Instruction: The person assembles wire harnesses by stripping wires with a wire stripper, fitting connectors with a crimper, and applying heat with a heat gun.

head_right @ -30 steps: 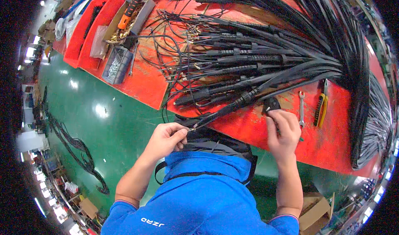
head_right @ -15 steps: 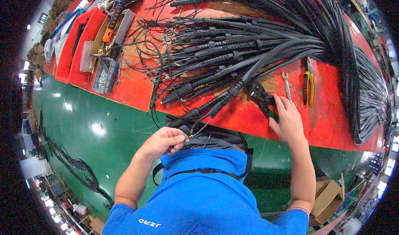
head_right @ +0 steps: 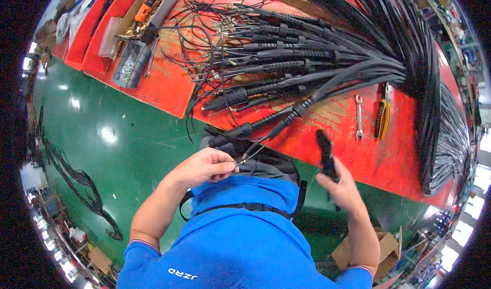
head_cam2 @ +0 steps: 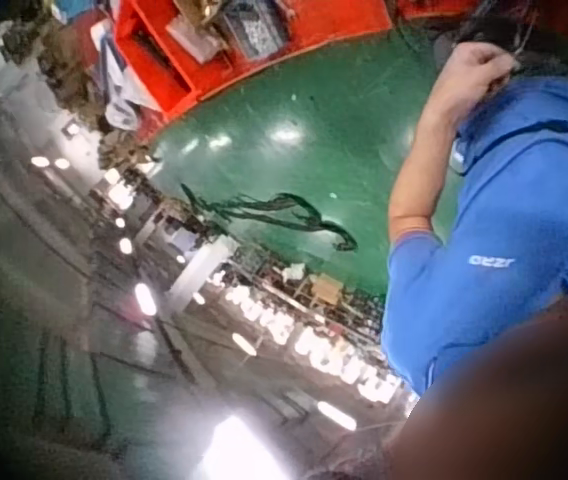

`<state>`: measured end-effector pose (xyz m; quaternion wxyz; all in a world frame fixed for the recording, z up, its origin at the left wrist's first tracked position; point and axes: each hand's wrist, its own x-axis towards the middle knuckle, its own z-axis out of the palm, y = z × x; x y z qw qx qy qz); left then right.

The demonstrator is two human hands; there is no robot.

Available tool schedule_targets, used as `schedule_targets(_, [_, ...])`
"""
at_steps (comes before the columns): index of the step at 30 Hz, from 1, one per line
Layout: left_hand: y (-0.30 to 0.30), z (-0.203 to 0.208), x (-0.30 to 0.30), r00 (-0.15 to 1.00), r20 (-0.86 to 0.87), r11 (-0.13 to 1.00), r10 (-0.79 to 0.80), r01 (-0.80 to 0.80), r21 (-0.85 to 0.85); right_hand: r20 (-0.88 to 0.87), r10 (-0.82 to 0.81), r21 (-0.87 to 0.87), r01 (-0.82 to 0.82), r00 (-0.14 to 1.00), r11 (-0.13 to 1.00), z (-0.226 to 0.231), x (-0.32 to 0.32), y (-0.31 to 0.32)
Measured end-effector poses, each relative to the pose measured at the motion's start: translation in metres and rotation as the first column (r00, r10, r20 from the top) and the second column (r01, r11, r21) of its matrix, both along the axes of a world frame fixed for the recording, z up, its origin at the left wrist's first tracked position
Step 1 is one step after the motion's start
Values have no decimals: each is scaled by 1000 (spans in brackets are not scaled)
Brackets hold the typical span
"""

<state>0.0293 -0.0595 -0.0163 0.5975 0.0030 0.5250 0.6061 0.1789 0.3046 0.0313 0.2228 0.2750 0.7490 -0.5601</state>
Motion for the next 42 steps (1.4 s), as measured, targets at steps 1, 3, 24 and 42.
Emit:
schedule_targets(1, [2,-1,0,999,17,996,-34,35,-86,130,27,-26,-23,991,999,6,7,-7])
schedule_targets(3, [7,-1,2,999,15,999,-36,36,13,28,84,-148,-79,996,986,2,13,-28])
schedule_targets(24, [-8,-4,-3,976,-208,995,63,-46,87,308,649,47,-692,696,720,18,-46,-82])
schedule_targets(42, [-17,20,-65,982,-176,988,-73,48,-145,193,668,46,-686,719,726,16,-78,-95])
